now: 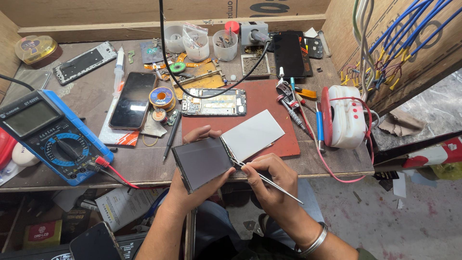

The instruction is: The person works on a disassembled foldable smartphone display at a repair bench, holding the flexible screen panel with one hand and using tweezers with the other to peel and trim a thin sheet along the panel's edge. They continue working around the edge, then pick up the phone at the end.

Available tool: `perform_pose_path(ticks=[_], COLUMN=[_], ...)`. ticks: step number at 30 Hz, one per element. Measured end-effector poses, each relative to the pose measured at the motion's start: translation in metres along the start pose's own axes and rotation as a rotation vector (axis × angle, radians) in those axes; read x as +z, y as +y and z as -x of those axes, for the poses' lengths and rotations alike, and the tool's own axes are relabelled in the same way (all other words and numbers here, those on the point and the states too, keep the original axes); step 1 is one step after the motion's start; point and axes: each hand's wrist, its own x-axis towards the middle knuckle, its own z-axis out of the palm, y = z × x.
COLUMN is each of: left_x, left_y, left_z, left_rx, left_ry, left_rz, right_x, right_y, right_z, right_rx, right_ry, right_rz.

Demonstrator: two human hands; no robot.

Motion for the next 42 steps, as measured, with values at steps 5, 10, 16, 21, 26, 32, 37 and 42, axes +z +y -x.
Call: perform_pose_path(ticks=[5, 10, 16, 21, 26, 32, 37, 42], left_x=[0.0, 0.0005, 0.0007, 0.0004, 0.0002, 0.0, -0.0005, -0.0007], left_y=[0.0002, 0.0002, -0.0002, 0.0002, 0.0006, 0.0018, 0.003, 0.0045], left_z=[0.0005, 0.0005, 0.0011, 0.0005, 0.0003, 0.0002, -0.0022, -0.0029], left_rx=[-0.003, 0.028, 0.01, 0.013, -0.014, -0.021, -0.07, -0.084], left_ry=[0.01, 0.023, 0.016, 0.019, 0.009, 0.009, -0.006, -0.008], left_rz=[0.058, 0.057, 0.077, 0.05, 0.041, 0.055, 0.056, 0.038], right_x=[-0.0004, 0.0025, 0.0026, 0.003, 0.0028, 0.0014, 0.0011, 0.0006], right_y=[-0.0005, -0.0009, -0.0021, -0.0031, -0.0031, -0.0024, -0.0014, -0.001], right_z=[-0.0007, -0.0022, -0.0025, -0.0031, -0.0036, -0.0027, -0.0026, -0.0032], right_rx=[-0.026, -0.064, -0.033, 0.017, 0.048, 0.05, 0.051, 0.043], right_ry=[-0.006, -0.008, -0.014, -0.014, -0.007, 0.004, 0.009, 0.031], right_rz=[0.026, 0.05, 0.049, 0.019, 0.015, -0.001, -0.021, -0.027])
